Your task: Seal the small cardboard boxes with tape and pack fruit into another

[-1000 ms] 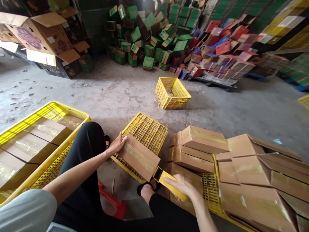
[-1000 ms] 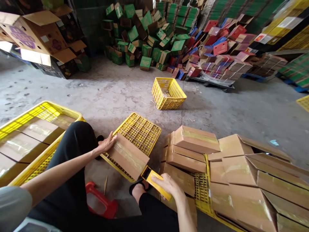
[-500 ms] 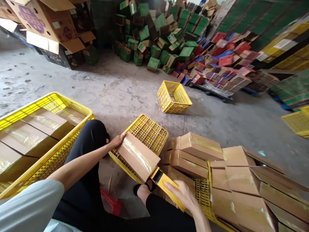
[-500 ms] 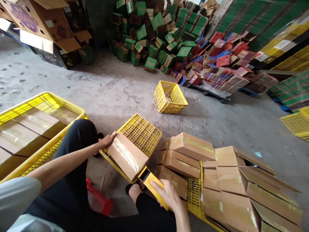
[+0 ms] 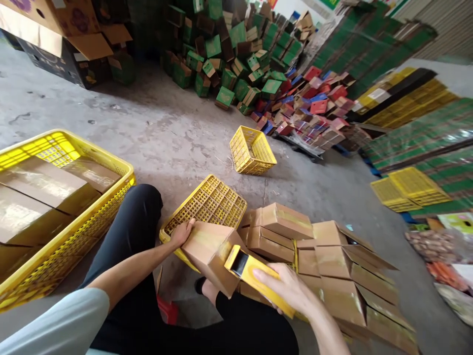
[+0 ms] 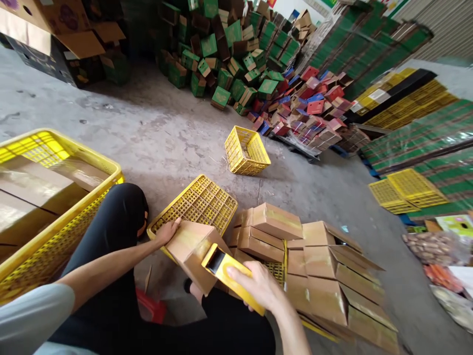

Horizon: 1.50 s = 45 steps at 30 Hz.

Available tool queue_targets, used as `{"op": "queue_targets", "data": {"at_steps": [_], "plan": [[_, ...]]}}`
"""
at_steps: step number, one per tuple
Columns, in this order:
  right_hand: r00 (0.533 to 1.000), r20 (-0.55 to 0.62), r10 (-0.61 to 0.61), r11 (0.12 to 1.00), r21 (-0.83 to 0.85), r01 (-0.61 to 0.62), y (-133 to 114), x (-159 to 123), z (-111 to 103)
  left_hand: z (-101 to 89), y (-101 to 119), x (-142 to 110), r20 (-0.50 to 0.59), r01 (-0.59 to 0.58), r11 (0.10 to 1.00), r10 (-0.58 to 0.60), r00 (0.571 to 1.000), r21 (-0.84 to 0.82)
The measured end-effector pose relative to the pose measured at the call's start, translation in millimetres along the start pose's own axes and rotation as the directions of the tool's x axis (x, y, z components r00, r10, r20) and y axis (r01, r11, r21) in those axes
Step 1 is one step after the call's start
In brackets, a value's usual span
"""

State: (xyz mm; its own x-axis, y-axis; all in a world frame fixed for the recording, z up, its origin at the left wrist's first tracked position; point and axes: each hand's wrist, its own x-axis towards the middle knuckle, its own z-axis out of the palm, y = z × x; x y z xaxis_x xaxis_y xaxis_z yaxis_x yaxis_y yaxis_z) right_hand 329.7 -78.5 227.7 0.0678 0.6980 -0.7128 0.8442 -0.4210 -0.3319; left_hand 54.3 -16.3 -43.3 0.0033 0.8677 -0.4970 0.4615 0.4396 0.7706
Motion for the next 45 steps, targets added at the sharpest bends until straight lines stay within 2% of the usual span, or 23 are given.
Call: {"op": "queue_targets", "data": {"at_steps": [3, 5, 6, 7, 8, 9, 10, 11, 12, 14, 16, 18, 23, 30, 37, 41, 45], "plan": [[0.998, 0.055, -0.023, 0.999, 0.026, 0.021, -23, 10, 6, -23.7, 17, -2, -0.073, -0.099, 0.993, 0.094, 0.993, -0.058], [0.994, 0.090, -0.055, 0.997, 0.064, 0.049, -36, 17, 9, -46.6, 32, -11, -0.100, -0.245, 0.962, 0.234, 0.967, -0.118], [0.992, 0.103, -0.074, 0.994, 0.082, 0.066, -42, 21, 10, -58.7, 39, -19, -0.082, -0.424, 0.884, 0.416, 0.906, -0.194], [0.989, 0.117, -0.094, 0.992, 0.097, 0.083, -46, 25, 11, -70.3, 46, -27, -0.069, -0.579, 0.783, 0.580, 0.812, -0.228], [0.985, 0.132, -0.111, 0.990, 0.107, 0.097, -50, 28, 12, -80.7, 52, -36, -0.008, -0.701, 0.679, 0.717, 0.697, -0.217], [0.982, 0.146, -0.122, 0.988, 0.113, 0.106, -54, 31, 12, -89.4, 57, -44, 0.082, -0.802, 0.569, 0.821, 0.565, -0.181], [0.979, 0.154, -0.130, 0.987, 0.116, 0.113, -56, 34, 12, -96.1, 60, -50, 0.172, -0.877, 0.462, 0.882, 0.438, -0.135], [0.978, 0.155, -0.138, 0.986, 0.119, 0.120, -57, 36, 12, -100.6, 62, -55, 0.253, -0.928, 0.364, 0.909, 0.333, -0.086], [0.977, 0.161, -0.139, 0.985, 0.124, 0.120, -57, 37, 11, -103.1, 63, -57, 0.318, -0.960, 0.277, 0.914, 0.251, -0.038], [0.974, 0.177, -0.142, 0.982, 0.149, 0.116, -54, 38, 11, -103.8, 61, -54, 0.397, -0.988, 0.149, 0.905, 0.151, 0.038], [0.971, 0.186, -0.151, 0.975, 0.191, 0.115, -48, 36, 13, -101.7, 57, -45, 0.444, -0.995, 0.067, 0.891, 0.090, 0.067], [0.969, 0.188, -0.161, 0.967, 0.228, 0.116, -42, 33, 18, -99.9, 52, -35, 0.477, -0.997, 0.026, 0.877, 0.058, 0.072], [0.959, 0.197, -0.204, 0.949, 0.280, 0.144, -34, 22, 27, -98.4, 47, -19, 0.518, -0.992, 0.021, 0.851, 0.081, 0.121], [0.955, 0.223, -0.195, 0.948, 0.294, 0.125, -20, 19, 24, -86.4, 40, -14, 0.495, -0.988, -0.033, 0.868, 0.047, 0.150], [0.976, 0.172, -0.132, 0.954, 0.288, 0.079, 6, 7, 21, -89.0, 39, -14, 0.479, -0.979, -0.075, 0.878, 0.024, 0.187], [0.976, 0.144, -0.164, 0.951, 0.288, 0.117, 7, 1, 24, -95.3, 46, -20, 0.496, -0.973, -0.124, 0.868, -0.012, 0.195], [0.982, 0.104, -0.160, 0.951, 0.282, 0.125, 6, -1, 27, -100.7, 58, -32, 0.563, -0.966, -0.151, 0.826, -0.007, 0.209]]}}
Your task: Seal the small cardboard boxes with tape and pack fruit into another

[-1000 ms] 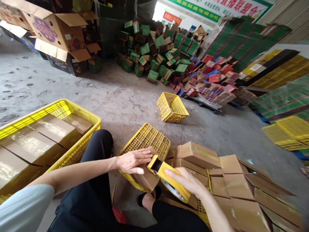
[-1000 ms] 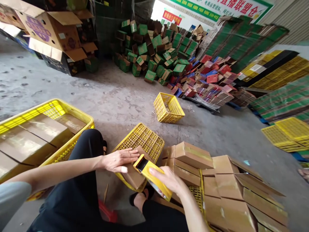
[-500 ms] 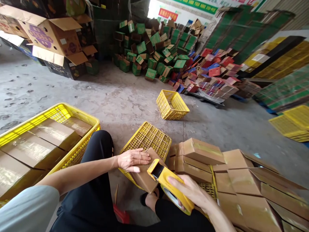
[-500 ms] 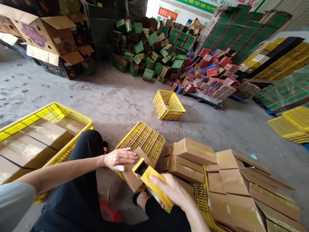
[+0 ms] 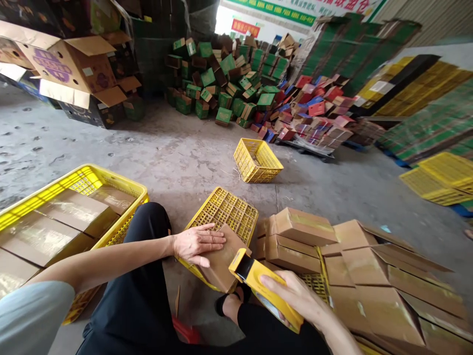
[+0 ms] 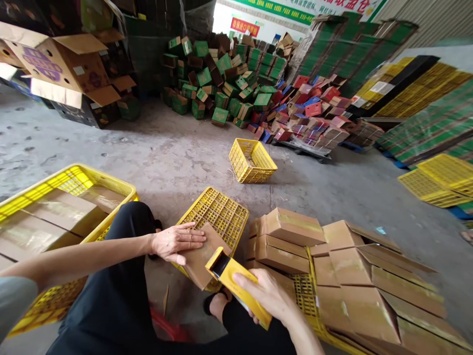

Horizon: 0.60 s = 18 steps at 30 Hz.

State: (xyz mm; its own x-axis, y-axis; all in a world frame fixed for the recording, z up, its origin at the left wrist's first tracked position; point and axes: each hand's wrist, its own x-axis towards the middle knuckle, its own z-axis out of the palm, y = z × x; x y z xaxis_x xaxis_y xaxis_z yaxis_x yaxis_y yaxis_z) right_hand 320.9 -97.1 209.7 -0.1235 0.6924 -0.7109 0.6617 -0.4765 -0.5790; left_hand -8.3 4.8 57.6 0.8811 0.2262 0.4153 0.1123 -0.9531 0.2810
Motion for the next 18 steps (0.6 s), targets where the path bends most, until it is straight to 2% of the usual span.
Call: {"op": "queue_targets", "data": {"at_steps": [4, 10, 18], "plan": [[1.000, -0.005, -0.004, 1.000, -0.012, 0.004, 5, 1, 0, -6.7, 14, 16, 0.045, 0.004, 1.000, -0.004, 0.999, 0.006], [1.000, 0.013, -0.013, 1.000, -0.023, 0.013, 9, 5, -1, -4.4, 32, 39, 0.101, -0.002, 1.000, 0.004, 0.995, -0.021], [0.999, 0.027, 0.041, 0.999, -0.002, -0.041, 21, 10, 1, -3.2, 25, 36, 0.132, -0.008, 0.996, 0.020, 0.991, -0.086]]}}
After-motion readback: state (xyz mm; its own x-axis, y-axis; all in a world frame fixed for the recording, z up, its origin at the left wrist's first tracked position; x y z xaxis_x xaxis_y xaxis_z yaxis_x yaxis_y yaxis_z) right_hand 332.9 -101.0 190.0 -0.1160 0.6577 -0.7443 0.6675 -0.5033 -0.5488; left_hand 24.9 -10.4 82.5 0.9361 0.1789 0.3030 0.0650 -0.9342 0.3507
